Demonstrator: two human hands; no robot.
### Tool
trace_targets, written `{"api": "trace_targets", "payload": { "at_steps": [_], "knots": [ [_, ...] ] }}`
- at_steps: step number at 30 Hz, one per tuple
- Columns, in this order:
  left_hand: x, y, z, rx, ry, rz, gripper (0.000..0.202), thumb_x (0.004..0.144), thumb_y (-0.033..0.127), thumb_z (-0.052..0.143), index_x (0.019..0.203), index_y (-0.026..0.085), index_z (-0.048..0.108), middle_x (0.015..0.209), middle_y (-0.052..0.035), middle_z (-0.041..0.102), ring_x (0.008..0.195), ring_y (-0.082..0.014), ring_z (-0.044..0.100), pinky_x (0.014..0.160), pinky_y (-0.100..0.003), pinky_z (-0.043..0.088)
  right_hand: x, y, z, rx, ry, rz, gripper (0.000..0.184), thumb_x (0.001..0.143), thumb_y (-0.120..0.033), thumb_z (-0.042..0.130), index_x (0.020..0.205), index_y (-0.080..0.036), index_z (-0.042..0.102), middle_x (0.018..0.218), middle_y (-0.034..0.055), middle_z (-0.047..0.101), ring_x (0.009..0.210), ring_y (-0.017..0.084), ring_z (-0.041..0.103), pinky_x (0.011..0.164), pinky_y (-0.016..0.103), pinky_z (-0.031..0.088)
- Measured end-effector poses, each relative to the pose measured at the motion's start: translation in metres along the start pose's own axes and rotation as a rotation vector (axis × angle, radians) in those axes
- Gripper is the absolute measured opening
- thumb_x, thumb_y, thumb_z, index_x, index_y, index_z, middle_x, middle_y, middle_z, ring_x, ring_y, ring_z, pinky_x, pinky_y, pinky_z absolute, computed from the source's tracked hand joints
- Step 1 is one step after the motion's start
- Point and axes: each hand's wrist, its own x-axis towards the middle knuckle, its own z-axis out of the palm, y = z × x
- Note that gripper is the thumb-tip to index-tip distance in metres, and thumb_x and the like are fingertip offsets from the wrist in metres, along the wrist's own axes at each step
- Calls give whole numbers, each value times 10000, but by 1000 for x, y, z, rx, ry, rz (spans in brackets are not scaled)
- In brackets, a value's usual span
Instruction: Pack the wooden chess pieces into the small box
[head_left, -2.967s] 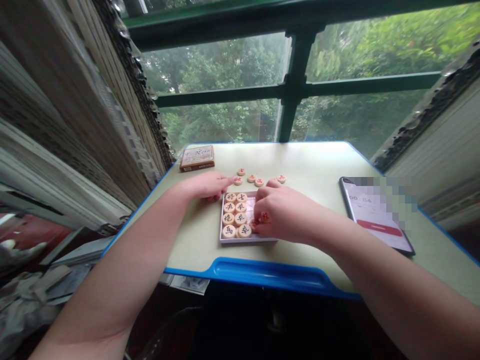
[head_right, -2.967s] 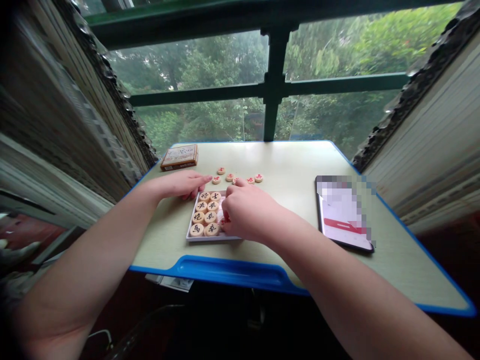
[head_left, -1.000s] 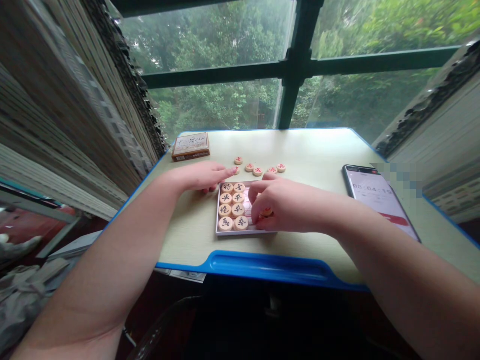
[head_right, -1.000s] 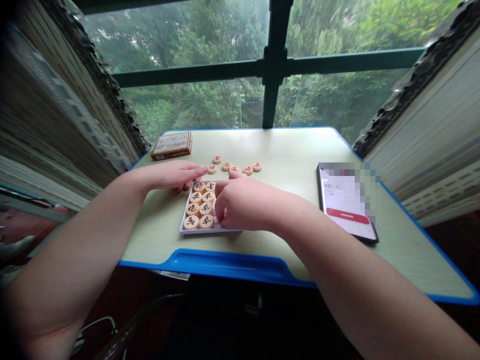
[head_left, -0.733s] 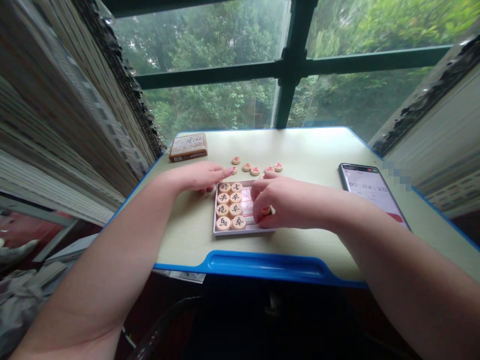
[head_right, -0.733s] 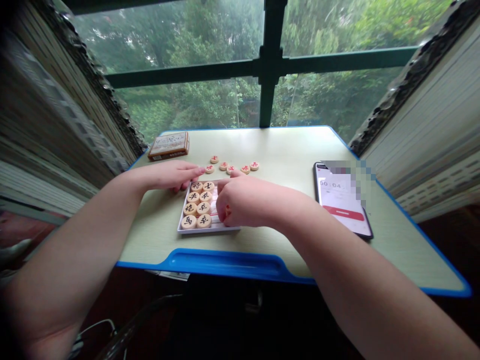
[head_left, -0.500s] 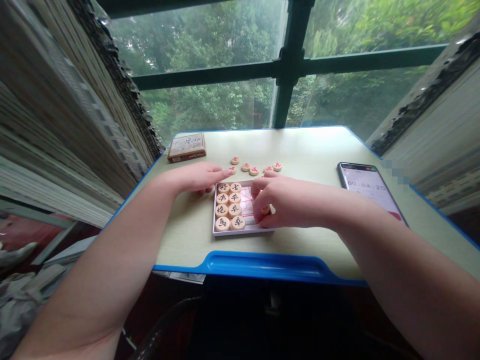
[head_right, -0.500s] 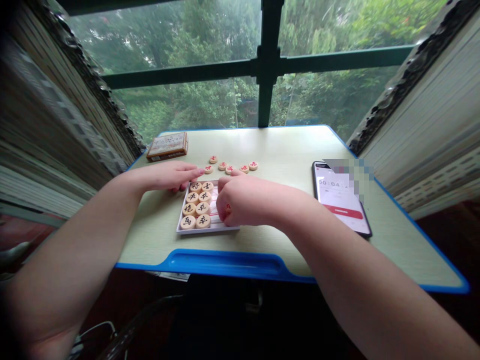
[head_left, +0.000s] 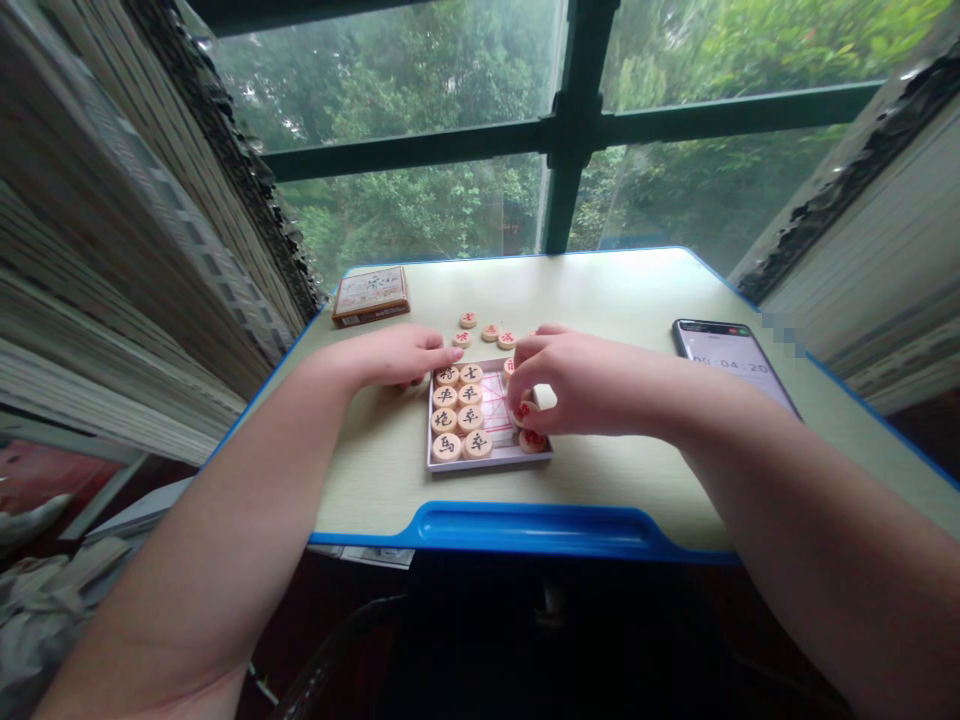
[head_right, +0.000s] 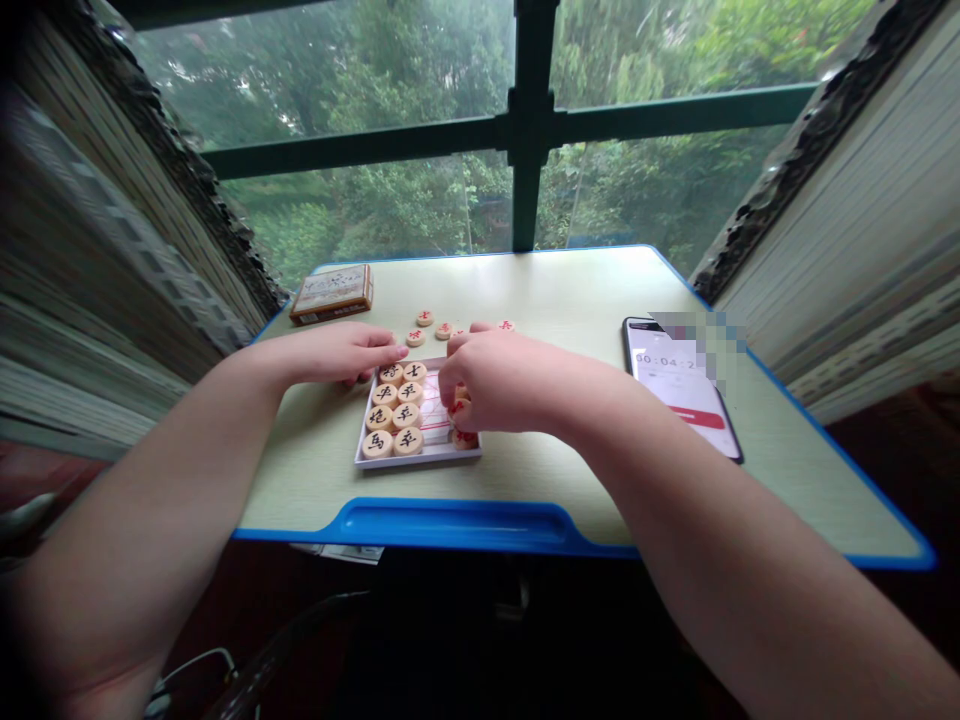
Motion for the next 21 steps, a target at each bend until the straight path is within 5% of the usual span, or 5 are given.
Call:
{"api": "trace_targets", "payload": {
  "at_steps": [11, 17, 21],
  "knots": [
    [-1, 3, 1, 13, 43, 15, 480, 758, 628, 397, 761, 186, 586, 638, -32, 601, 542, -160, 528, 485, -255, 331, 0, -1, -1, 8, 21, 23, 140, 702, -208, 660, 822, -212, 732, 921, 61, 653, 884, 201, 538, 796, 317, 402],
    [4, 2, -2, 188, 365, 143, 359, 797, 431, 400, 747, 158, 627, 699, -54, 619, 644, -181, 541, 586, -276, 385, 1, 0, -6, 78, 143, 13, 143, 744, -156, 604, 830, -177, 717, 883, 68, 647, 813, 172, 529, 744, 284, 397],
    [12, -5, -3, 253, 536, 271, 299, 771, 322, 450, 888, 153, 666, 949, -94, 647, 922, -228, 569, 858, -329, 422, 9, 17, 3, -17, 335, 128, 187, 805, -196, 537, 867, -167, 711, 903, 87, 643, 831, 193, 517, 733, 297, 401]
  ]
}}
